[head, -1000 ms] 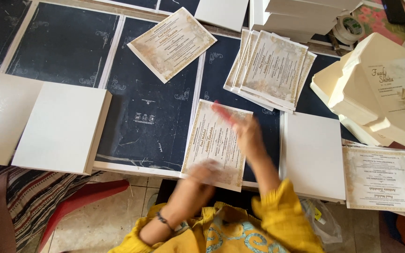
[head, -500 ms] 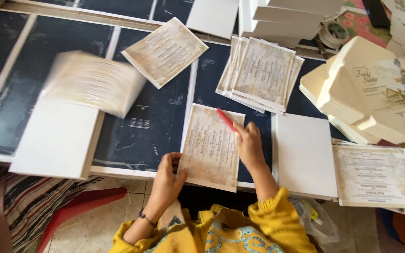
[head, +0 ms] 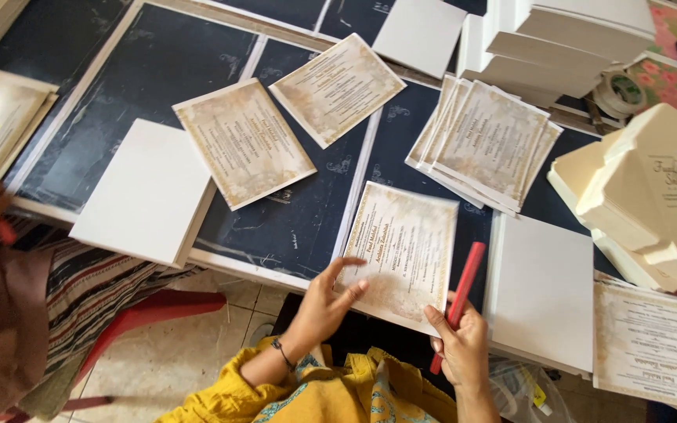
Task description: Folding printed paper invitations and using a red tool to crease the folds.
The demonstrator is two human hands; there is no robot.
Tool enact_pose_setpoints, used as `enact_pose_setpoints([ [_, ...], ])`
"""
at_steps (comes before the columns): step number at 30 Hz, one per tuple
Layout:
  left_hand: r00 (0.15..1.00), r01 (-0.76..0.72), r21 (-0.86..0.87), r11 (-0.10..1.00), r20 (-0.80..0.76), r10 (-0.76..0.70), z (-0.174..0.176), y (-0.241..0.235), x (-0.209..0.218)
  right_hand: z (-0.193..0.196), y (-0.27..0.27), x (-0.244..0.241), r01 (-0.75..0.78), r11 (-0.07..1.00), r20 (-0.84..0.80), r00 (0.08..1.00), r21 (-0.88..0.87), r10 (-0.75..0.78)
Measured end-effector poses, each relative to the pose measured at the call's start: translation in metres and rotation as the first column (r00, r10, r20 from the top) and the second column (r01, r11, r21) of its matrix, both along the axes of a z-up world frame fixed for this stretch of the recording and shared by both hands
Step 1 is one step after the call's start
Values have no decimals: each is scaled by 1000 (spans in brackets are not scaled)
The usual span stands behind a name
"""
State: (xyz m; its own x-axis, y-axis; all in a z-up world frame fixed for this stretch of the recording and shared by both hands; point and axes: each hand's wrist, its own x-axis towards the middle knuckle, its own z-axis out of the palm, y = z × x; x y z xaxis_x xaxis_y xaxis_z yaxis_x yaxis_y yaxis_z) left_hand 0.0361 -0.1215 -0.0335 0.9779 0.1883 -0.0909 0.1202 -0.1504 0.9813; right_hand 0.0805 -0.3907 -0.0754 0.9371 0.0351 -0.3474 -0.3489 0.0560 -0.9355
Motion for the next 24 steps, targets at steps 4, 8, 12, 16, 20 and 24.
enact_pose_setpoints([
  [4,961,-180,360,915,265,85,-10,49,15,37,-13,7,-2,971,114,993,-238,30],
  [8,951,-308,701,643,257,174,-11,116,46,90,-24,68,85,970,251,968,-226,-27],
  [12,986,-80,950,302,30,167,-19,166,65,105,-37,132,205,956,492,867,-211,-77],
  [16,993,-43,921,387,-5,120,-16,187,60,102,-40,127,221,907,464,885,-358,-33],
  [20,998,-59,847,528,43,42,-29,209,60,95,-16,85,55,945,265,964,-324,34],
  [24,991,16,954,300,-54,119,-19,205,73,75,-6,61,-45,966,324,937,-255,129],
])
